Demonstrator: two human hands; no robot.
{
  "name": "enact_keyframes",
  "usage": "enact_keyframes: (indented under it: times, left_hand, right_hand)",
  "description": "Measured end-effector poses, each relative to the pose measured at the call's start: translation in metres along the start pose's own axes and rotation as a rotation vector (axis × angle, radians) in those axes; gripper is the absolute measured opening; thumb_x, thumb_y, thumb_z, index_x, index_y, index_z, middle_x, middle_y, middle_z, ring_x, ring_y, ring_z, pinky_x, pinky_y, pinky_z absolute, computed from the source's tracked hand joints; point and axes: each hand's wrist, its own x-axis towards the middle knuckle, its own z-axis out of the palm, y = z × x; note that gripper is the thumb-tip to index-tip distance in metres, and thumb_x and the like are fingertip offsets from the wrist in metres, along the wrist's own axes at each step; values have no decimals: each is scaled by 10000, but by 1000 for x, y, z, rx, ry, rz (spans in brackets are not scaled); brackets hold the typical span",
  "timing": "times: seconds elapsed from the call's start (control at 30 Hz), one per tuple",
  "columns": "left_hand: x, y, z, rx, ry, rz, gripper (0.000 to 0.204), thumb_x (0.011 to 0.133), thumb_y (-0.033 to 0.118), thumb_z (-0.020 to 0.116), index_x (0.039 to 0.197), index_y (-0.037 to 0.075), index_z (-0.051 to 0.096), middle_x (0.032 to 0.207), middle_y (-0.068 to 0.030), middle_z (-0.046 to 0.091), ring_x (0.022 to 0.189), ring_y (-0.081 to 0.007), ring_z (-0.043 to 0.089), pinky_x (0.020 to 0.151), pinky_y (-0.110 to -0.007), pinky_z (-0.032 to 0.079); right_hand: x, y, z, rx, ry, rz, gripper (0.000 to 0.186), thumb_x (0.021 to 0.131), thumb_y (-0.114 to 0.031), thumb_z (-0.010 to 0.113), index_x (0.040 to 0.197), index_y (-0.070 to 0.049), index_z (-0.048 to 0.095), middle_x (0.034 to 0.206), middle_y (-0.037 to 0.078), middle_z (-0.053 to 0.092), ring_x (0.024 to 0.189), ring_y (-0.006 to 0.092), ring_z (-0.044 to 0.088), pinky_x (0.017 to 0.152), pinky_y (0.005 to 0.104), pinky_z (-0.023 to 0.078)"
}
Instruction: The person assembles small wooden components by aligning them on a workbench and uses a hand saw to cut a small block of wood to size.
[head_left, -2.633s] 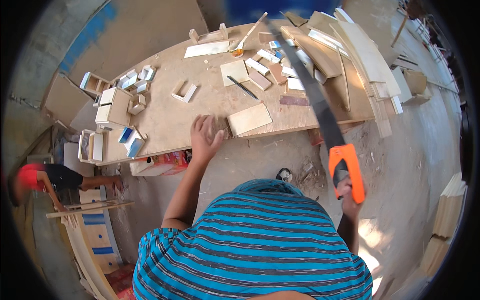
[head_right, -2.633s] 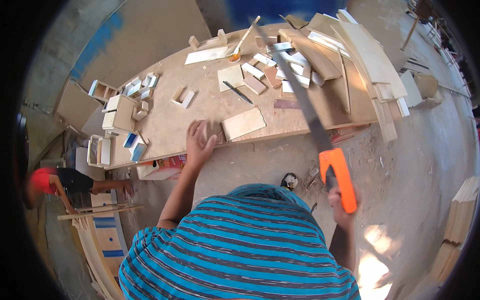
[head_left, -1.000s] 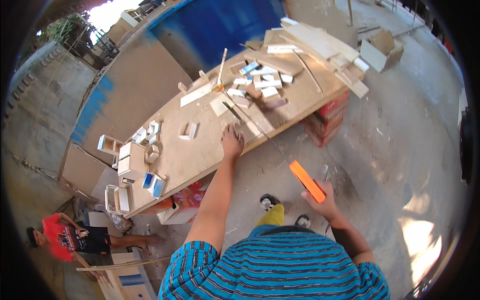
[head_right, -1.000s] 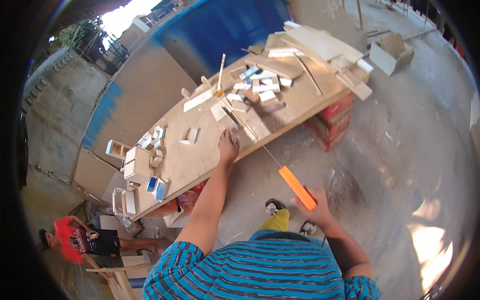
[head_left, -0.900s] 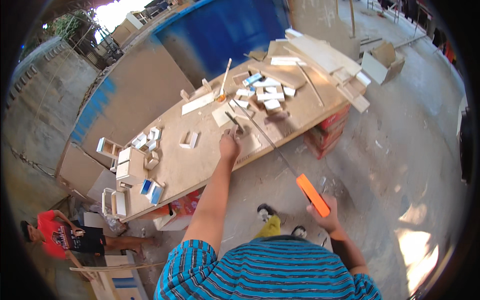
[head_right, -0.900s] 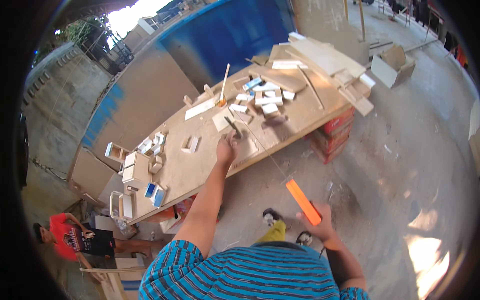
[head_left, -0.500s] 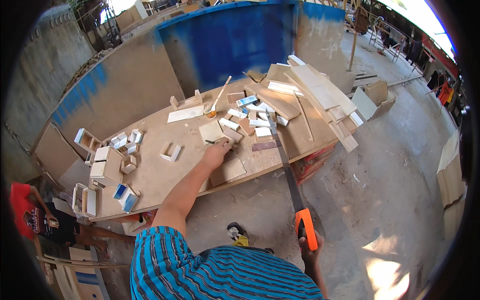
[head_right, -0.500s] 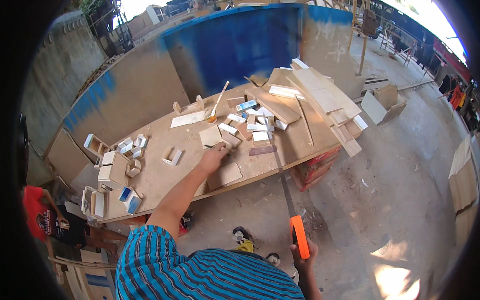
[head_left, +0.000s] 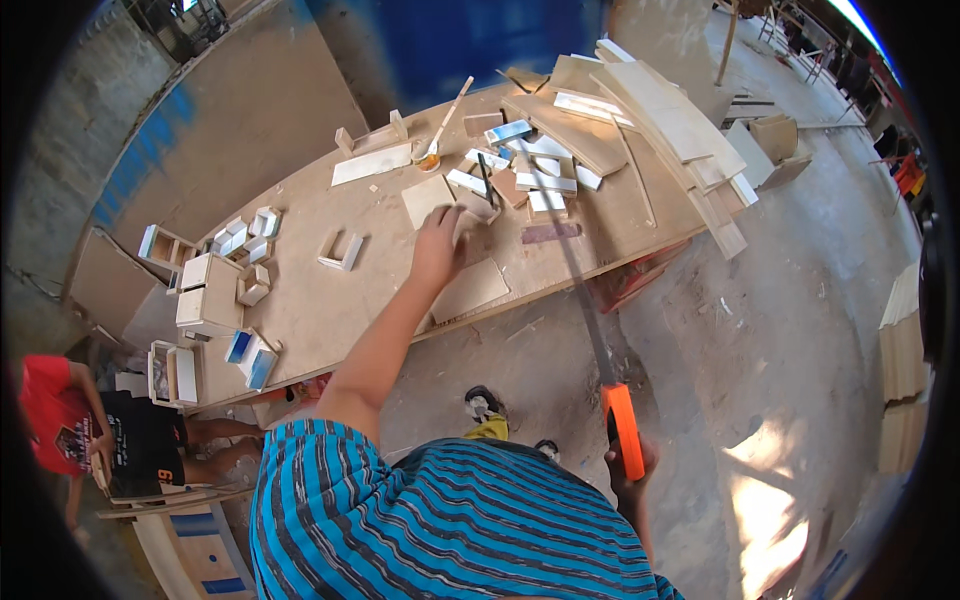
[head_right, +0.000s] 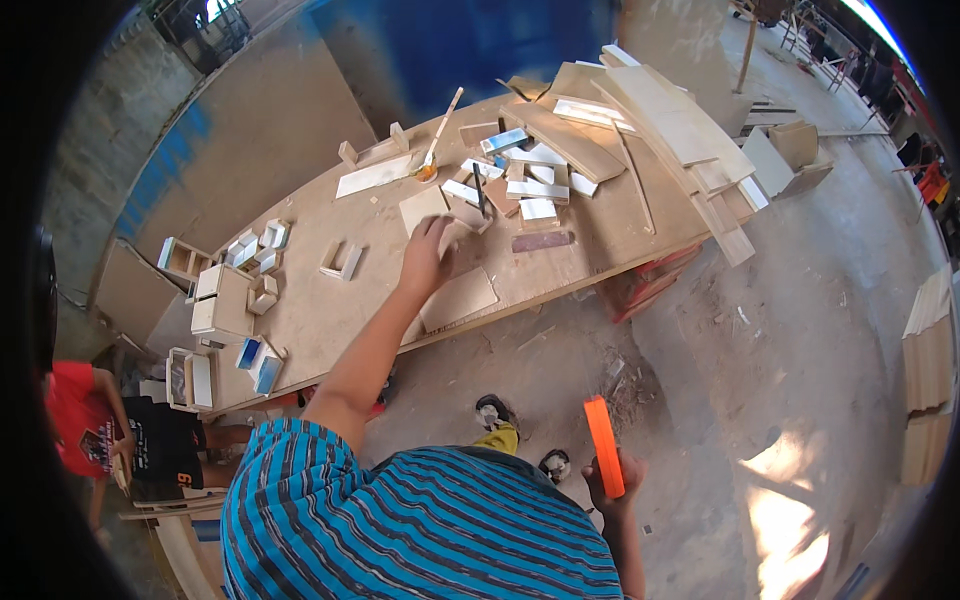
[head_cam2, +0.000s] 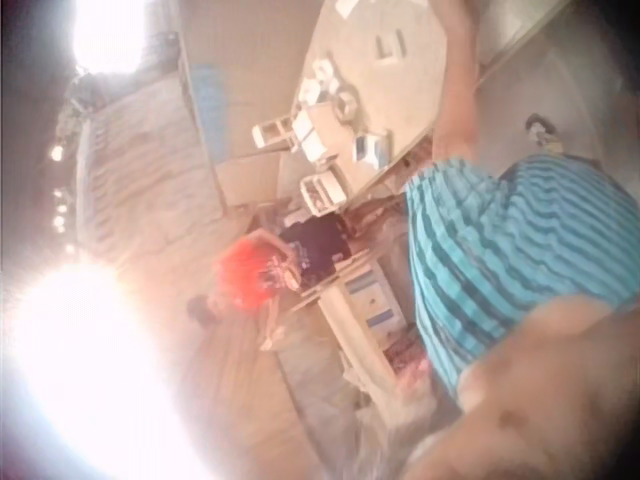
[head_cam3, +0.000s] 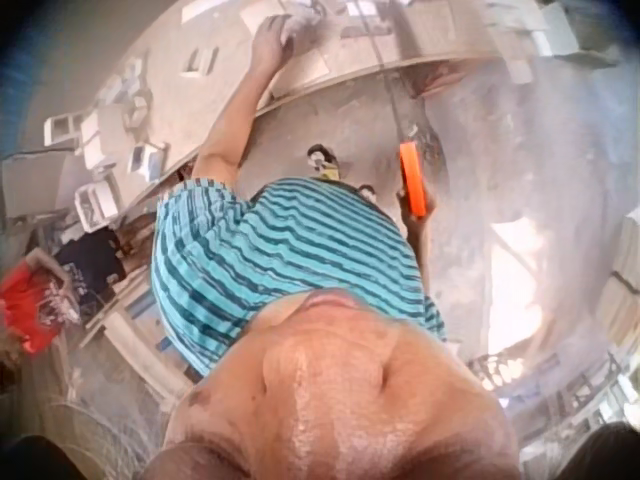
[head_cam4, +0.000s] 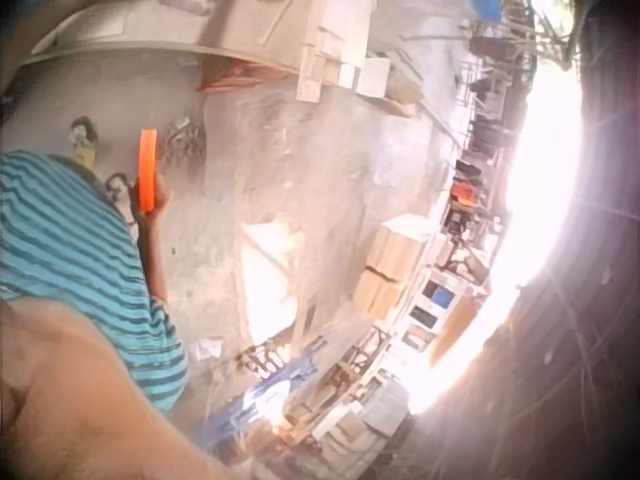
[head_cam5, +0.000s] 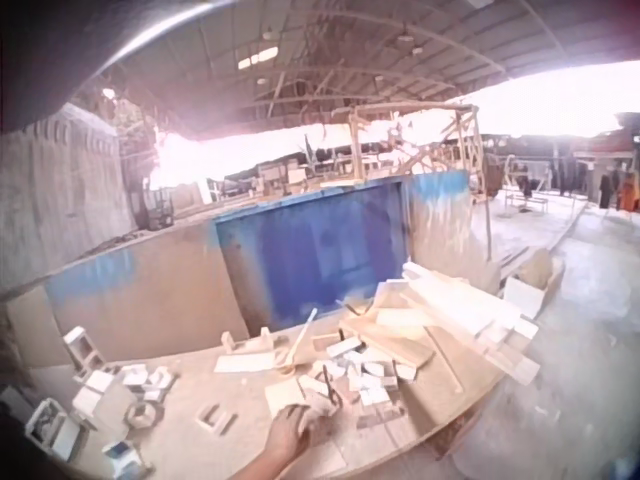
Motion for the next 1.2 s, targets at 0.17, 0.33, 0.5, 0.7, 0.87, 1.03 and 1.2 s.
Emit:
enact_keyframes:
  times: [0.17,0.33,0.5,0.7,0.87,1.03,1.2]
  left_hand:
    - [-79,24,-1,-70,-29,-141,606,702,175,710,1227,-43,499,1203,-252,497,1119,-413,464,979,-453,397]
    - [-96,30,14,-42,-7,-173,646,692,189,723,1234,-76,493,1225,-260,477,1158,-414,433,1007,-450,378]
    - [-97,29,14,-15,-34,-186,624,684,149,717,1227,-73,505,1243,-251,470,1170,-406,431,1021,-438,375]
    - [-95,26,25,-42,-115,-318,668,638,57,705,1263,-31,485,1279,-244,445,1199,-398,420,1035,-423,369]
    - [-102,-18,57,-192,-149,-406,694,650,78,681,1301,0,453,1346,-228,410,1292,-398,338,1080,-458,305]
    - [-95,8,44,49,-229,-306,666,674,139,690,1295,33,478,1413,-210,354,1356,-390,256,1105,-504,239]
    - [-100,5,41,82,-271,-293,614,703,222,703,1268,65,520,1443,-201,326,1366,-383,241,1095,-538,228]
  right_hand:
    - [-4,0,7,-52,-235,-56,312,715,-255,771,730,-41,544,639,104,534,531,312,543,493,362,412]
    - [11,-5,18,63,-342,-94,250,712,-163,763,739,-42,546,619,114,526,523,326,542,501,380,424]
    - [3,10,27,27,-394,-173,259,725,-155,760,704,-49,524,607,120,530,531,316,564,484,361,427]
    - [-5,7,31,70,-445,-116,270,736,-183,761,736,-30,538,643,146,546,559,344,559,505,376,442]
    - [-3,-8,29,145,-487,-24,271,766,-204,752,799,-6,569,685,167,581,594,350,580,550,367,463]
    - [0,-5,21,140,-520,3,267,781,-216,745,803,-17,568,708,169,591,625,346,587,586,367,472]
    - [-4,-3,26,75,-574,-114,278,778,-241,744,763,-48,546,723,150,604,665,336,604,613,388,480]
